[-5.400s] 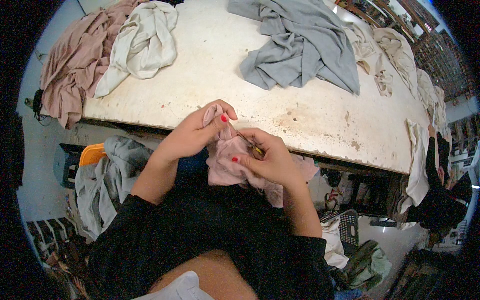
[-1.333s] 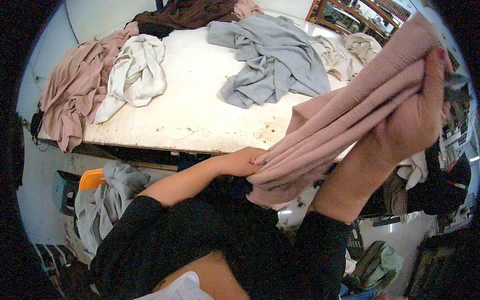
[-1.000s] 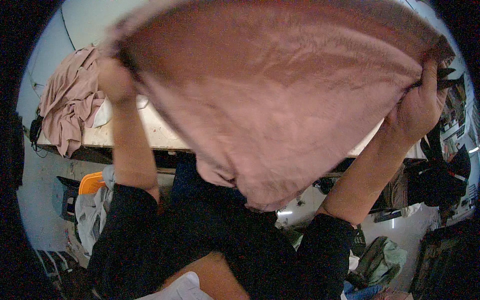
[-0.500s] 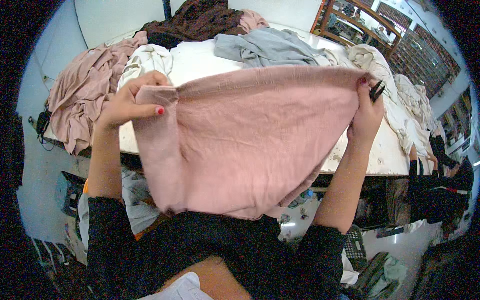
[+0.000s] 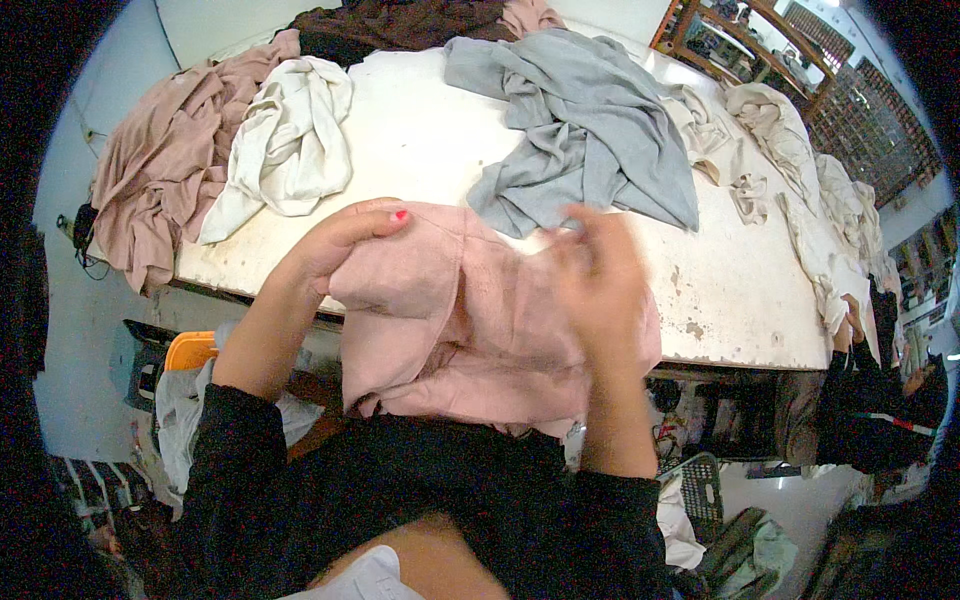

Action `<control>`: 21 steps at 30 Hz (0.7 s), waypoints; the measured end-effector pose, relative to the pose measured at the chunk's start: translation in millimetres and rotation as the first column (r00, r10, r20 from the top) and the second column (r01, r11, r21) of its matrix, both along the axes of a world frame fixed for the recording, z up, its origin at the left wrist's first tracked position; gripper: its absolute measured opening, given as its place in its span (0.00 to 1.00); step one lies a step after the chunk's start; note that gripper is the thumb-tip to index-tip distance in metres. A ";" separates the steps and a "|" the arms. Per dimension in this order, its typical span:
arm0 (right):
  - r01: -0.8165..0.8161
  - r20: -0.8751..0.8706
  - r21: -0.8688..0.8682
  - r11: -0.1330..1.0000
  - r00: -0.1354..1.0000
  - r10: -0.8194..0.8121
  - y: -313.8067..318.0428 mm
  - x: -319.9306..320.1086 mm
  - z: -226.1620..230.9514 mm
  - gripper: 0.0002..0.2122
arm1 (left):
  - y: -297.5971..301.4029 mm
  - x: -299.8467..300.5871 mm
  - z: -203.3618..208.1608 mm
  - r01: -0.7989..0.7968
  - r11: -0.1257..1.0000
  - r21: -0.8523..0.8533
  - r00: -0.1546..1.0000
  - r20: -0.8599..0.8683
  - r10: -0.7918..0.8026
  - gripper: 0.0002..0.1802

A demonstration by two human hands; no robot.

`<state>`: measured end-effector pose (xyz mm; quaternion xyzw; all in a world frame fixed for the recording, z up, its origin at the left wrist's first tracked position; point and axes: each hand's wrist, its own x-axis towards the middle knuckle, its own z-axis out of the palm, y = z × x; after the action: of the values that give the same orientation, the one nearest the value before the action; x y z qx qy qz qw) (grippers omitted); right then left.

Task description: The person uses small scissors to trim loose threads and cut a fabric label from a pink garment. They repeatedly lift, turn, and inspect the garment while snipping threads at various points.

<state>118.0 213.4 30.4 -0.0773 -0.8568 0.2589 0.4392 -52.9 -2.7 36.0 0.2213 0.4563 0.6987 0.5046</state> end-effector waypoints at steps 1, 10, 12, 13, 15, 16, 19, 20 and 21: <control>-0.087 -0.035 0.032 0.996 0.996 0.088 -20.5 -5.3 -6.1 0.15 | 2.7 2.0 -1.8 0.020 1.000 -0.022 1.000 0.008 -0.019 0.18; -0.365 -0.147 -0.711 0.601 0.913 0.381 -32.1 -29.6 -15.1 0.03 | 4.8 -1.4 -12.5 0.099 0.988 -0.117 0.977 -0.179 -0.119 0.15; -0.594 -0.347 -0.722 0.354 0.754 0.557 -23.5 -19.1 -11.4 0.04 | 6.9 -0.4 -12.8 0.082 0.992 -0.097 0.981 -0.168 -0.098 0.15; -0.709 -0.467 -0.678 0.195 0.620 0.631 -20.2 -14.8 -9.3 0.05 | 7.8 2.4 -12.9 0.079 0.994 -0.081 0.983 -0.160 -0.091 0.15; -0.701 -0.295 -0.595 0.394 0.646 0.704 -19.5 -9.2 -6.3 0.06 | 11.2 8.5 -11.9 0.091 0.993 -0.073 0.975 -0.198 -0.104 0.13; -0.690 -0.204 -0.529 0.493 0.668 0.716 -20.5 -8.4 -4.7 0.06 | 12.8 10.9 -11.3 0.104 0.991 -0.079 0.962 -0.246 -0.120 0.12; -0.518 -0.092 -0.520 0.679 0.824 0.559 -29.8 -10.0 -0.7 0.03 | 17.9 14.0 -10.4 0.141 0.986 -0.085 0.944 -0.287 -0.160 0.09; -0.458 -0.120 -0.626 0.632 0.856 0.502 -33.8 -9.3 0.8 0.03 | 19.8 13.3 -10.8 0.153 0.985 -0.084 0.943 -0.286 -0.171 0.08; -0.397 -0.138 -0.721 0.568 0.886 0.443 -36.1 -7.2 3.5 0.02 | 21.7 12.0 -11.6 0.103 0.992 -0.076 0.956 -0.268 -0.120 0.08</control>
<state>110.8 177.3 33.8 -0.0482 -0.6858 0.6735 0.2716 -40.9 19.1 24.4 0.3249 0.5292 0.6179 0.4823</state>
